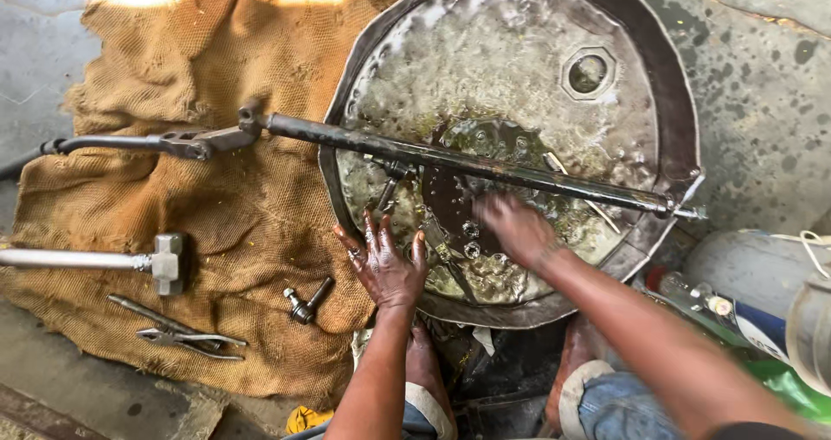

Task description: The person cleans a metal steering link assembly in a basin of fluid by hand and using a toothbrush to scrub various joints and components.

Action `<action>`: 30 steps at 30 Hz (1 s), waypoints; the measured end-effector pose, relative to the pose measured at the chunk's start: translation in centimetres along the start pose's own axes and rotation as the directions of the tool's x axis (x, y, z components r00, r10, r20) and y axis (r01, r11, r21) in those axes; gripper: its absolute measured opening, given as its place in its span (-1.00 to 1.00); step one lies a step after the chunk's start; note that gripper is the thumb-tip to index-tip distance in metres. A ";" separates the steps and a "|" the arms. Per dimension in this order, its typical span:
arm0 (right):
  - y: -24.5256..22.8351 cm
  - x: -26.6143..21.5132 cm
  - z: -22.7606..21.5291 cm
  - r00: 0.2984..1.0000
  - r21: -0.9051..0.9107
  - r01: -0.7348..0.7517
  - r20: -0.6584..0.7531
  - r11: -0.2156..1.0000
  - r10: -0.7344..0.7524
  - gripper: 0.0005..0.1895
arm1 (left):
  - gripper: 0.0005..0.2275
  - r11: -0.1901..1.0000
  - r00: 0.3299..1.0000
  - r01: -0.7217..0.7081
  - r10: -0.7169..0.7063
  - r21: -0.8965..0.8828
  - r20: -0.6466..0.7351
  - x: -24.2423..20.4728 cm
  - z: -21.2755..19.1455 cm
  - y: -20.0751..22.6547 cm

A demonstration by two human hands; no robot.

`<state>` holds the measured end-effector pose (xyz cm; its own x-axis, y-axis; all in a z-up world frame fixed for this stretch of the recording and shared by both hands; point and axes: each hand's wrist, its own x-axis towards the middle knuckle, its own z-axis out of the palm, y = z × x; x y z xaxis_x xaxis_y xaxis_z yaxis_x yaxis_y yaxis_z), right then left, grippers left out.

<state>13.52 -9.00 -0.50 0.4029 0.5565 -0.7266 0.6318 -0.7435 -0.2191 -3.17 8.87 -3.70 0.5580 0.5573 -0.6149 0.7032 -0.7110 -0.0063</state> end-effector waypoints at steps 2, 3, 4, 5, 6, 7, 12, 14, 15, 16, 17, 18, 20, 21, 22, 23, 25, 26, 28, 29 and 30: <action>-0.6 2.6 0.5 0.971 0.026 -0.130 -0.199 0.991 0.133 -0.12 | -0.16 1.000 1.000 -0.013 0.013 0.002 -0.008 0.5 0.8 0.1; -1.4 3.9 1.2 0.892 -0.004 -0.143 -0.433 0.990 0.127 -0.16 | -0.19 0.999 0.997 -0.033 0.033 0.001 -0.075 0.8 1.1 0.0; -1.9 4.6 1.8 0.762 -0.029 -0.167 -0.639 0.986 0.110 -0.19 | -0.21 0.998 0.989 -0.055 0.055 0.001 -0.137 0.9 1.4 -0.1; -2.1 4.5 2.3 0.721 -0.180 -0.065 -0.688 0.982 -0.078 -0.20 | -0.24 0.997 0.977 -0.078 0.076 0.002 -0.199 0.8 1.4 -0.2; -2.3 4.4 2.3 0.730 -0.228 0.004 -0.665 0.974 -0.158 -0.23 | -0.26 0.996 0.979 -0.074 0.061 -0.058 -0.193 0.8 1.2 0.0; -2.5 4.0 1.8 0.824 -0.120 0.036 -0.558 0.992 -0.097 -0.26 | -0.28 0.991 0.981 -0.069 0.046 -0.119 -0.187 0.6 0.7 0.0; -0.8 -1.3 -1.4 0.944 0.258 -0.330 0.065 0.908 0.325 -0.38 | -0.33 0.993 0.983 -0.060 0.040 -0.102 -0.181 -0.3 -1.2 0.3; 0.0 -4.4 -1.3 0.964 0.213 -0.103 -0.218 0.972 0.150 -0.40 | -0.33 0.989 0.974 -0.075 0.045 -0.129 -0.223 -0.2 -0.9 0.1; 0.3 -5.9 -1.2 0.893 0.206 0.036 -0.446 0.978 0.061 -0.50 | -0.33 0.989 0.971 -0.081 0.050 -0.123 -0.233 -0.2 -0.5 0.1; 0.6 -6.8 -1.4 0.759 0.166 0.174 -0.651 0.971 -0.024 -0.59 | -0.32 0.990 0.968 -0.085 0.054 -0.115 -0.247 0.0 -0.1 -0.1; 1.6 -7.2 -2.3 0.779 0.067 0.052 -0.628 0.996 0.002 -0.61 | -0.32 0.990 0.964 -0.089 0.058 -0.107 -0.261 0.1 0.4 -0.1; 3.0 -7.1 -3.9 0.789 -0.040 -0.067 -0.613 0.997 0.029 -0.61 | -0.31 0.988 0.965 -0.088 0.052 -0.130 -0.258 0.3 0.7 -0.1; 3.2 -6.7 -5.9 0.809 -0.073 -0.161 -0.582 0.984 0.089 -0.54 | -0.30 0.981 0.968 -0.085 0.039 -0.175 -0.249 0.3 1.5 -0.2; 2.6 -6.2 -6.4 0.822 0.001 -0.138 -0.557 0.990 0.115 -0.50 | -0.30 0.982 0.949 -0.107 0.054 -0.154 -0.312 0.6 1.7 -0.2; 1.9 -5.8 -6.8 0.840 0.078 -0.117 -0.524 0.990 0.140 -0.44 | -0.30 0.983 0.928 -0.126 0.070 -0.131 -0.366 0.8 1.9 -0.3; 0.7 -5.1 -6.8 0.864 0.250 -0.181 -0.422 0.951 0.275 -0.38 | -0.30 0.984 0.904 -0.143 0.087 -0.106 -0.419 0.9 1.9 -0.2; -3.2 -1.6 -6.2 0.872 0.354 -0.102 -0.419 0.930 0.255 -0.27 | -0.33 0.977 0.952 -0.106 0.045 -0.187 -0.304 0.5 1.3 -0.2; -4.8 0.3 -6.2 0.837 0.281 0.043 -0.534 0.959 0.119 -0.22 | -0.34 0.971 0.969 -0.093 0.037 -0.221 -0.245 0.3 0.7 0.0; -8.4 3.8 -6.2 0.857 0.295 0.190 -0.516 0.936 -0.011 -0.47 | -0.35 0.963 0.968 -0.088 0.023 -0.255 -0.249 -0.5 -0.7 0.3; -9.8 5.2 -6.5 0.750 0.053 0.213 -0.648 0.976 -0.128 -0.21 | -0.35 0.958 0.967 -0.088 0.016 -0.273 -0.253 -0.6 -1.3 0.4; -10.0 5.7 -6.4 0.769 0.049 0.213 -0.625 0.976 -0.136 -0.25 | -0.35 0.967 0.971 -0.074 0.014 -0.245 -0.239 -0.6 -1.7 0.4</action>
<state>13.76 4.00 1.72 0.6373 0.7609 -0.1221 0.6698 -0.6253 -0.4005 -2.49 8.92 -1.98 0.6567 0.6337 -0.4088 0.7464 -0.6237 0.2323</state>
